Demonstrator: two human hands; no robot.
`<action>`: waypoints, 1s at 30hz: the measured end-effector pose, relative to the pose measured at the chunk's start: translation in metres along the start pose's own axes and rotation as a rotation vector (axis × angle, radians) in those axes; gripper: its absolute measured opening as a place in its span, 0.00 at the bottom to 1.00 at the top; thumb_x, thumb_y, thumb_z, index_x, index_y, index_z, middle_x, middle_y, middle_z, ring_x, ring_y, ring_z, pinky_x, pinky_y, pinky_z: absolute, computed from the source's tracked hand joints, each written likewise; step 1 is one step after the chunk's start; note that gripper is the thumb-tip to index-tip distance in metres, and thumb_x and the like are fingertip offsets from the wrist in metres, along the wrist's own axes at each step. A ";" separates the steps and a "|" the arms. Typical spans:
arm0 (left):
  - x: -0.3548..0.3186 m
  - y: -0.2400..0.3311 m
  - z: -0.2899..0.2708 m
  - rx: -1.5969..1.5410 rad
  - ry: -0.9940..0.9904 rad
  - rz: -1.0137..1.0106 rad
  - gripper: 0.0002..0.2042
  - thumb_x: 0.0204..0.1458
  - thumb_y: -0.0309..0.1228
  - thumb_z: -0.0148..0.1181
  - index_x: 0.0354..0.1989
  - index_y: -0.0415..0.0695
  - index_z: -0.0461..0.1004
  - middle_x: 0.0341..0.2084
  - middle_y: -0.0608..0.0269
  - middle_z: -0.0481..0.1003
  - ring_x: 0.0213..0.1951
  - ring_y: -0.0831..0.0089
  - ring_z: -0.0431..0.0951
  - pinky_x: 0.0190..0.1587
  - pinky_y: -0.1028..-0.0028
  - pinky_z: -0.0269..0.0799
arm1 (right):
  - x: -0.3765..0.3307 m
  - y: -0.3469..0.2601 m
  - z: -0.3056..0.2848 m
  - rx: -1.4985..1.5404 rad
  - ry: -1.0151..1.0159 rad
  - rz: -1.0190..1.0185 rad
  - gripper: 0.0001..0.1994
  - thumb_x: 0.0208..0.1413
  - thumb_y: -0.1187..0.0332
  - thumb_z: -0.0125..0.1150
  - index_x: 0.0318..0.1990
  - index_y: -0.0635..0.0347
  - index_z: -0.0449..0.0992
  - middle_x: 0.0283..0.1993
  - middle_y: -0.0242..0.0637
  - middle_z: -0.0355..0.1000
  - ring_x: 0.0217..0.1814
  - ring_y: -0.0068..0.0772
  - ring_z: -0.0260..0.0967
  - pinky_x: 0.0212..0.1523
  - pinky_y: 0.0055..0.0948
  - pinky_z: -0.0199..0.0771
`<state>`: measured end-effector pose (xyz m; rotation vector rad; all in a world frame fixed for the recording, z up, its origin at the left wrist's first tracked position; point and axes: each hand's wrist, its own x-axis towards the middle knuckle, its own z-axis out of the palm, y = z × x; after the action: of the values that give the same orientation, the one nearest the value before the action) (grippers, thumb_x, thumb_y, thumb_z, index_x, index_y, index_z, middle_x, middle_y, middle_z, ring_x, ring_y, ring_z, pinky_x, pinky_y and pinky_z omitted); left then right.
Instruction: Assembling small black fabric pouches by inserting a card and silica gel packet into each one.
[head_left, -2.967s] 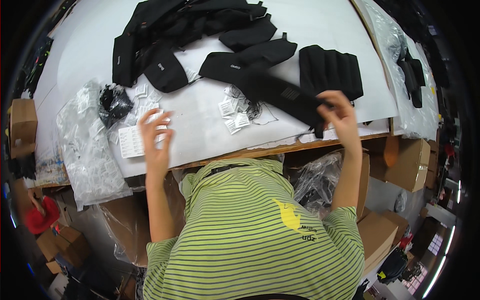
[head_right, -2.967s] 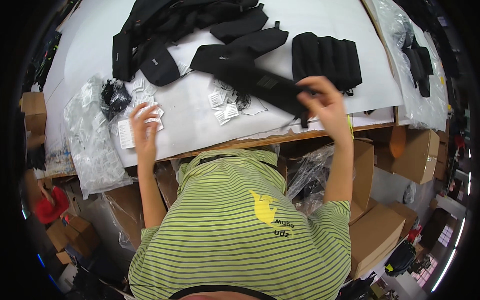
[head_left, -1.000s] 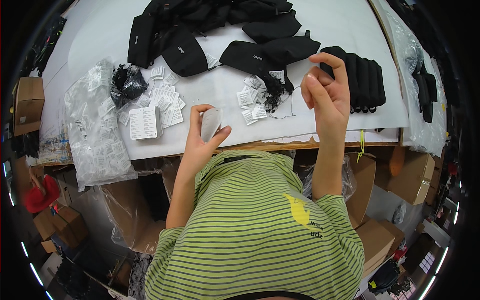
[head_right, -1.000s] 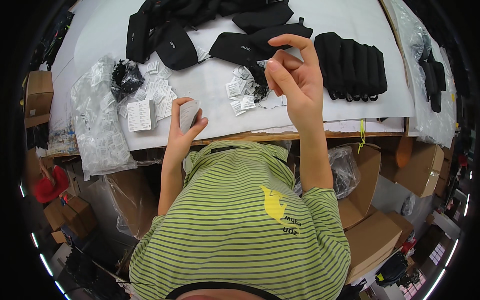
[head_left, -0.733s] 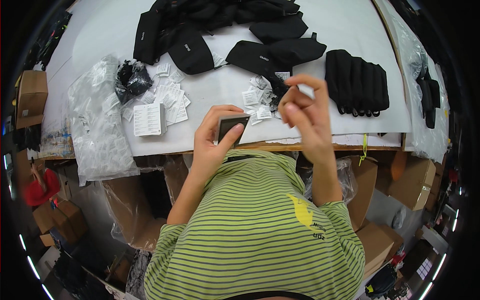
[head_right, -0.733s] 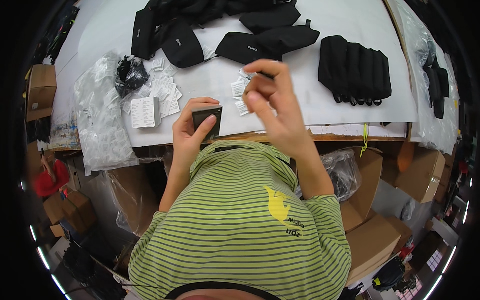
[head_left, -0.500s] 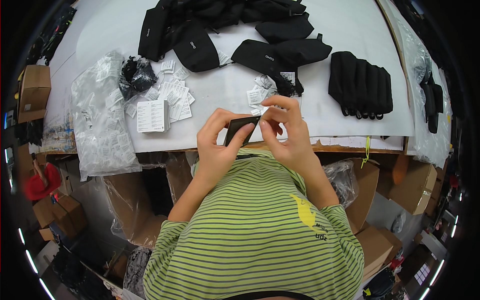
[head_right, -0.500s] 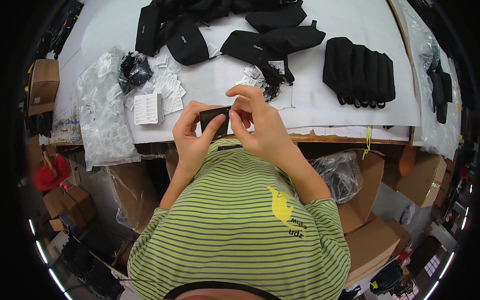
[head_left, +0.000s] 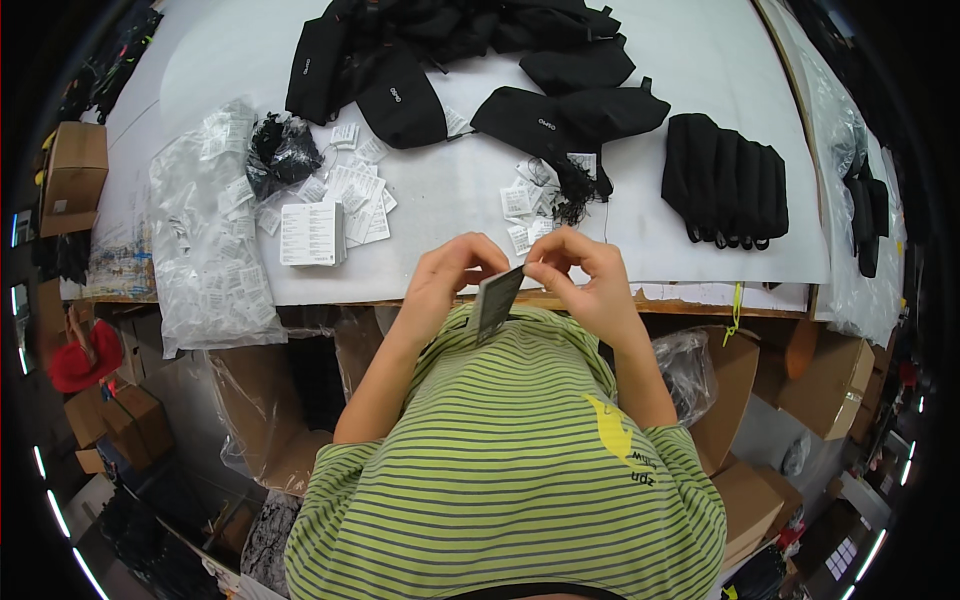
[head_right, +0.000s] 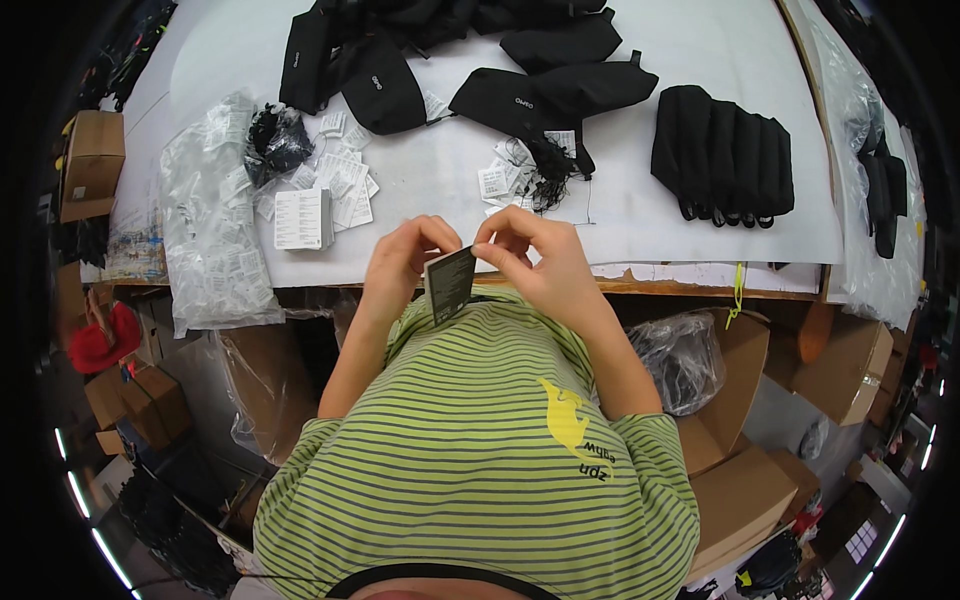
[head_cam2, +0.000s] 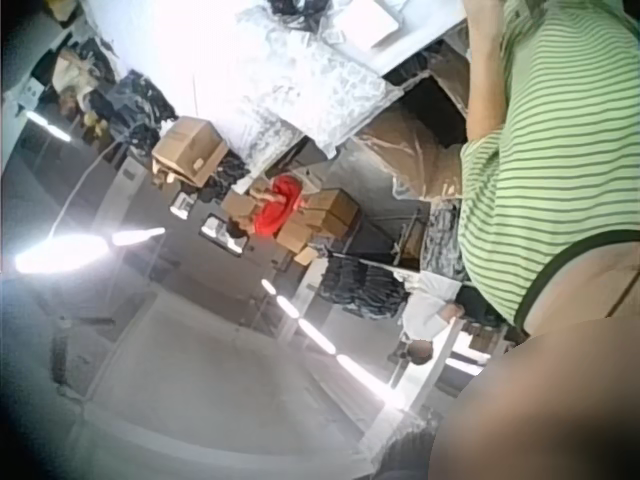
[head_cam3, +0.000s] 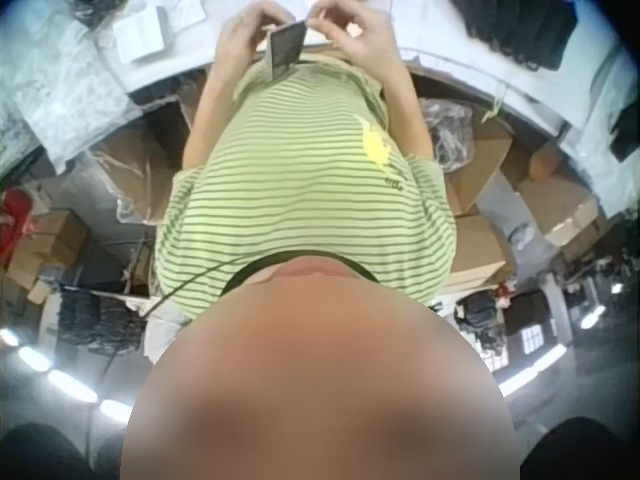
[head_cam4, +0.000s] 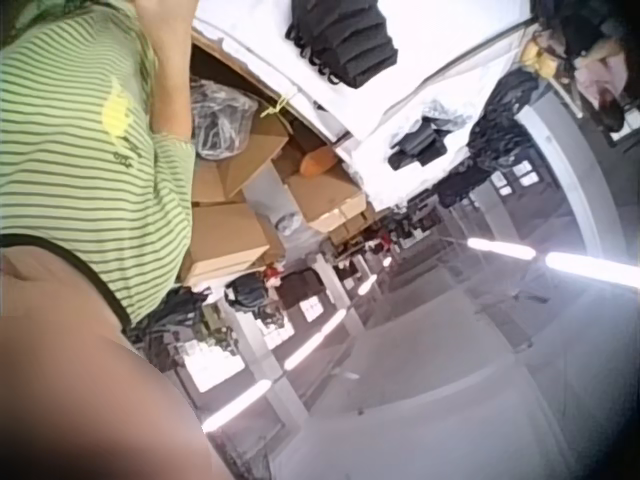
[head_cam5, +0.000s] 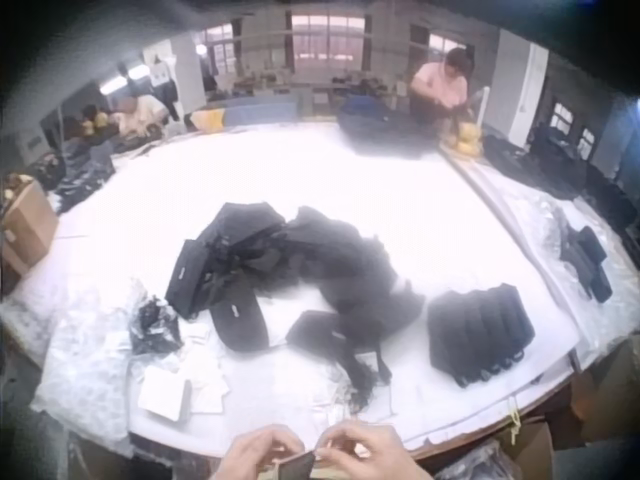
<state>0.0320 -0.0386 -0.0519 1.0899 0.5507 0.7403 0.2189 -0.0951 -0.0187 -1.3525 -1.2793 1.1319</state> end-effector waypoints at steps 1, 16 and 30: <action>0.001 -0.003 0.001 -0.033 -0.008 -0.102 0.08 0.59 0.30 0.51 0.35 0.37 0.71 0.31 0.66 0.70 0.34 0.82 0.68 0.38 0.82 0.64 | -0.002 0.002 -0.001 -0.059 -0.037 0.016 0.05 0.50 0.73 0.63 0.31 0.63 0.73 0.20 0.28 0.67 0.20 0.14 0.60 0.24 0.16 0.59; 0.067 -0.010 -0.016 0.421 0.013 0.124 0.08 0.55 0.28 0.55 0.39 0.38 0.69 0.28 0.65 0.71 0.28 0.77 0.69 0.34 0.78 0.65 | 0.007 0.019 -0.012 0.466 -0.124 0.378 0.07 0.58 0.67 0.57 0.35 0.61 0.70 0.16 0.21 0.61 0.15 0.10 0.51 0.15 0.13 0.46; 0.202 -0.058 -0.074 1.337 0.365 0.351 0.16 0.45 0.39 0.65 0.35 0.39 0.75 0.43 0.54 0.73 0.49 0.55 0.67 0.49 0.61 0.62 | -0.010 0.025 -0.025 0.431 0.000 0.338 0.05 0.56 0.69 0.57 0.34 0.61 0.71 0.22 0.27 0.67 0.15 0.10 0.53 0.14 0.14 0.46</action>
<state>0.1236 0.1437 -0.1416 2.3468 1.2656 0.8732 0.2470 -0.1064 -0.0391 -1.2610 -0.7572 1.5360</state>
